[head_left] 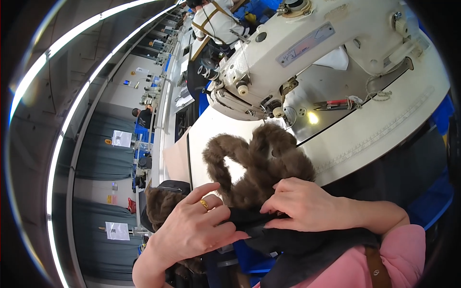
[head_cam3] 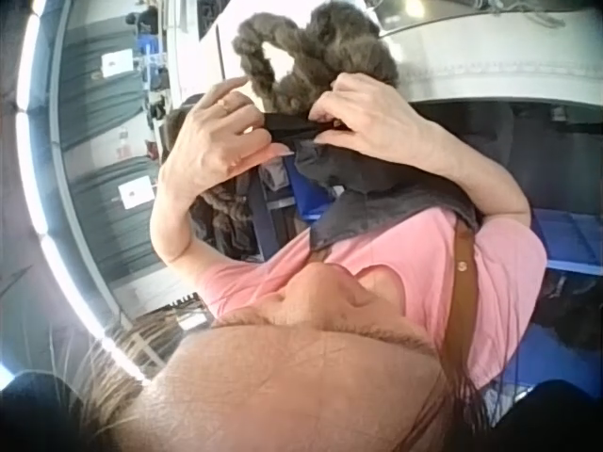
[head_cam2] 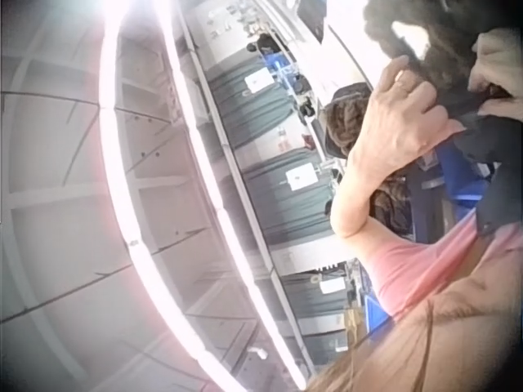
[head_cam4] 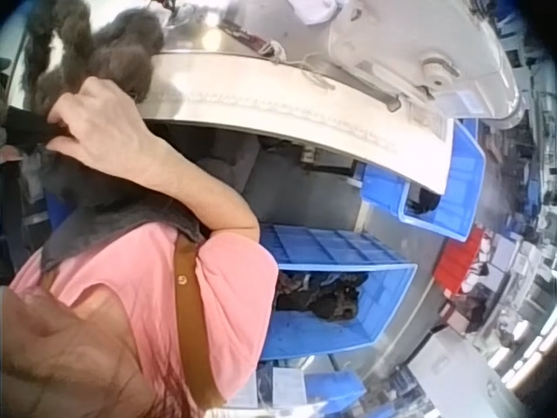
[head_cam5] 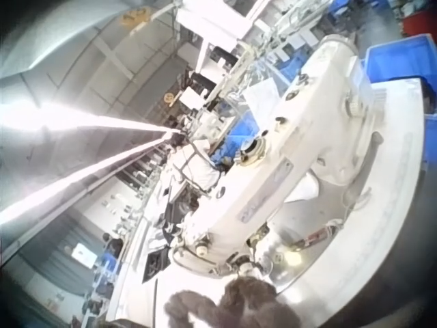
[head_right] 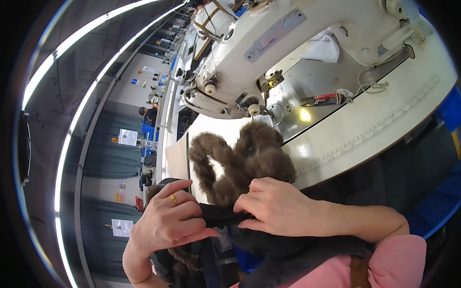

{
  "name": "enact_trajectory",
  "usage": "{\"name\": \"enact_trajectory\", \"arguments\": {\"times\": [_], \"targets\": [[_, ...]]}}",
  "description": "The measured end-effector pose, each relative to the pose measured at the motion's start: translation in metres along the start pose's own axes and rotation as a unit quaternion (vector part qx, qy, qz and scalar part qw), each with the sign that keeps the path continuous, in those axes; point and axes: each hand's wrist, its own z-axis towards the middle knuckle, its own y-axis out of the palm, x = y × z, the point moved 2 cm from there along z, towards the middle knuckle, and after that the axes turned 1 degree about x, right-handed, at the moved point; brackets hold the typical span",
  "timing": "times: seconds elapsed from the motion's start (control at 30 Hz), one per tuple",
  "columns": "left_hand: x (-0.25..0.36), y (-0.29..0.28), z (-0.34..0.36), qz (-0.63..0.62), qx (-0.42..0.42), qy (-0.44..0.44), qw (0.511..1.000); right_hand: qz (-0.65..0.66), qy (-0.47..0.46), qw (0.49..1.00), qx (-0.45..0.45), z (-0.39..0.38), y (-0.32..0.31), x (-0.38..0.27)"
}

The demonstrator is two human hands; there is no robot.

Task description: Sewing a fur lining or collar using an industrial sewing machine at a garment workstation.

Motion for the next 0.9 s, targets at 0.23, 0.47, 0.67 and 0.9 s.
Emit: {"name": "enact_trajectory", "arguments": {"times": [0.23,0.47,0.67,0.9], "targets": [[0.0,0.004,-0.003,0.01,0.039,0.025,0.999,0.026,0.033,0.999,0.024,-0.005,0.0,-0.001],[0.003,0.003,0.001,0.032,0.024,0.043,0.998,0.102,0.084,0.991,-0.017,-0.004,-0.004,0.002],[-0.008,0.013,-0.005,-0.09,0.088,0.025,0.992,0.079,0.045,0.996,0.001,0.006,0.003,-0.003],[-0.019,0.023,-0.018,-0.209,0.096,-0.035,0.973,0.014,0.016,0.999,0.039,0.008,0.012,-0.008]]}}
